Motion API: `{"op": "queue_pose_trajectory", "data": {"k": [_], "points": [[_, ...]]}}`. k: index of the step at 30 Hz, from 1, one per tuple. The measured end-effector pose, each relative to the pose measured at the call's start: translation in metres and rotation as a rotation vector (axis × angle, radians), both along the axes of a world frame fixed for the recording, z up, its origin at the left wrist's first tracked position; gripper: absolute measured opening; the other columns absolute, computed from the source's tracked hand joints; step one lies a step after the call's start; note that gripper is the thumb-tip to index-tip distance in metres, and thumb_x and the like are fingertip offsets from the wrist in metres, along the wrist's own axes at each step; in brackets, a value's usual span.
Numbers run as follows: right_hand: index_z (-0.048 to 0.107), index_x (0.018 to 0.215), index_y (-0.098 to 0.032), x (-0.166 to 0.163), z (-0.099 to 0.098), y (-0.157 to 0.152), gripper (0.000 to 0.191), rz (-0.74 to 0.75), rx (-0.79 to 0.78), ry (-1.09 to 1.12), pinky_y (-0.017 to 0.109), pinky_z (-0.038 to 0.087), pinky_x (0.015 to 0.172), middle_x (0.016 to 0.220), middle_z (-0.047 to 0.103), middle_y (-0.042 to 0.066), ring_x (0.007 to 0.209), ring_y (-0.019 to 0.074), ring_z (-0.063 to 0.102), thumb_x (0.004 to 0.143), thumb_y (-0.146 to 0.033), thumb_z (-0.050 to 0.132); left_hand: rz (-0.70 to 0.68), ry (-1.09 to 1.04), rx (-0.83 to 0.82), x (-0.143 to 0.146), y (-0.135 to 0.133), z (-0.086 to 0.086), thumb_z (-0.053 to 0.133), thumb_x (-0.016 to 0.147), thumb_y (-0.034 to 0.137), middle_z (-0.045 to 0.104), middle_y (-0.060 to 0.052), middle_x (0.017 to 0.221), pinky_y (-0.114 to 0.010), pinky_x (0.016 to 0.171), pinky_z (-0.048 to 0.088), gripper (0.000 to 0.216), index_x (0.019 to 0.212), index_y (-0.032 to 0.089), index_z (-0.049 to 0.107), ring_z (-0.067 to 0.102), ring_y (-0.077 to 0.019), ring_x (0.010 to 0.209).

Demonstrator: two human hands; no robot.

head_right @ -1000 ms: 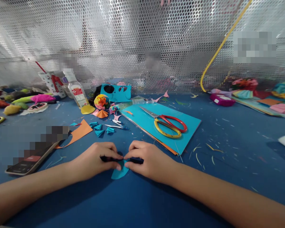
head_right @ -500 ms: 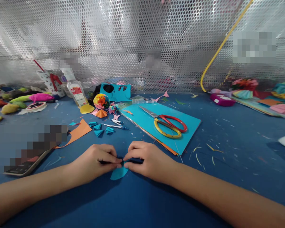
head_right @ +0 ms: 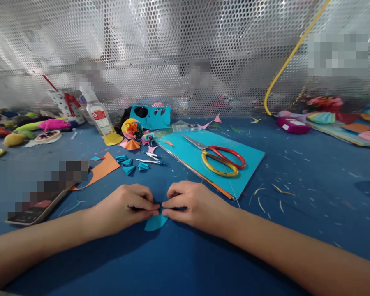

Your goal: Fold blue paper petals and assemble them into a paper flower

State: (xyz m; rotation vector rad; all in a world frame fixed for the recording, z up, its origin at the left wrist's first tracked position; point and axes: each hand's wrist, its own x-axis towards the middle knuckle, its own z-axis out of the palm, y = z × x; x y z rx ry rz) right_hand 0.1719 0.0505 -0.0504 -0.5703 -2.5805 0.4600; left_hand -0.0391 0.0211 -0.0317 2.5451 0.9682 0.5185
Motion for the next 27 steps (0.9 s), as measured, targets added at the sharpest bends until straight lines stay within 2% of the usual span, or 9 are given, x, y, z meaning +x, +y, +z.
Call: {"op": "queue_pose_trajectory", "data": {"k": [6,16,19,22,27], "points": [[0.070,0.085,-0.021,0.0006,-0.0008,0.0000,0.016,0.005,0.036,-0.002,0.026,0.046,0.068,0.087,0.063,0.004,0.076,0.0140,0.058,0.082,-0.025,0.055,-0.008,0.009,0.033,0.0010,0.0004,-0.0008,0.053,0.081,0.018,0.061,-0.006,0.068,-0.020,0.057,0.042,0.023,0.067,0.012,0.070,0.056,-0.0109,0.061],[0.067,0.069,-0.017,-0.0007,0.0013,-0.0034,0.014,-0.072,-0.047,0.056,0.022,0.044,0.061,0.079,0.061,0.004,0.067,0.0114,0.057,0.077,-0.025,0.061,0.050,0.073,0.057,-0.0002,-0.0019,0.0059,0.062,0.074,0.023,0.063,-0.004,0.064,-0.024,0.057,0.041,0.016,0.063,0.015,0.070,0.058,-0.0132,0.059],[0.067,0.081,-0.017,-0.0011,0.0024,-0.0043,0.010,-0.099,-0.124,0.058,0.021,0.044,0.063,0.082,0.060,0.003,0.070,0.0110,0.057,0.076,-0.024,0.062,0.112,0.065,-0.024,0.0001,-0.0033,0.0064,0.061,0.074,0.024,0.062,-0.003,0.068,-0.022,0.056,0.042,0.013,0.069,0.016,0.070,0.057,-0.0116,0.060],[0.066,0.092,-0.019,-0.0006,0.0023,-0.0042,0.016,-0.086,-0.165,0.049,0.022,0.044,0.069,0.088,0.059,0.003,0.076,0.0114,0.057,0.077,-0.024,0.062,0.182,0.072,-0.073,0.0012,-0.0047,0.0065,0.061,0.072,0.026,0.061,-0.002,0.073,-0.021,0.055,0.042,0.016,0.083,0.016,0.068,0.056,-0.0112,0.061],[0.065,0.084,-0.019,-0.0013,0.0036,-0.0026,0.010,-0.066,-0.185,0.027,0.021,0.043,0.069,0.086,0.058,0.002,0.076,0.0107,0.056,0.082,-0.023,0.056,0.194,0.090,-0.065,0.0011,-0.0066,0.0054,0.057,0.076,0.027,0.062,-0.003,0.081,-0.023,0.061,0.045,0.023,0.094,0.018,0.068,0.059,-0.0130,0.067]]}}
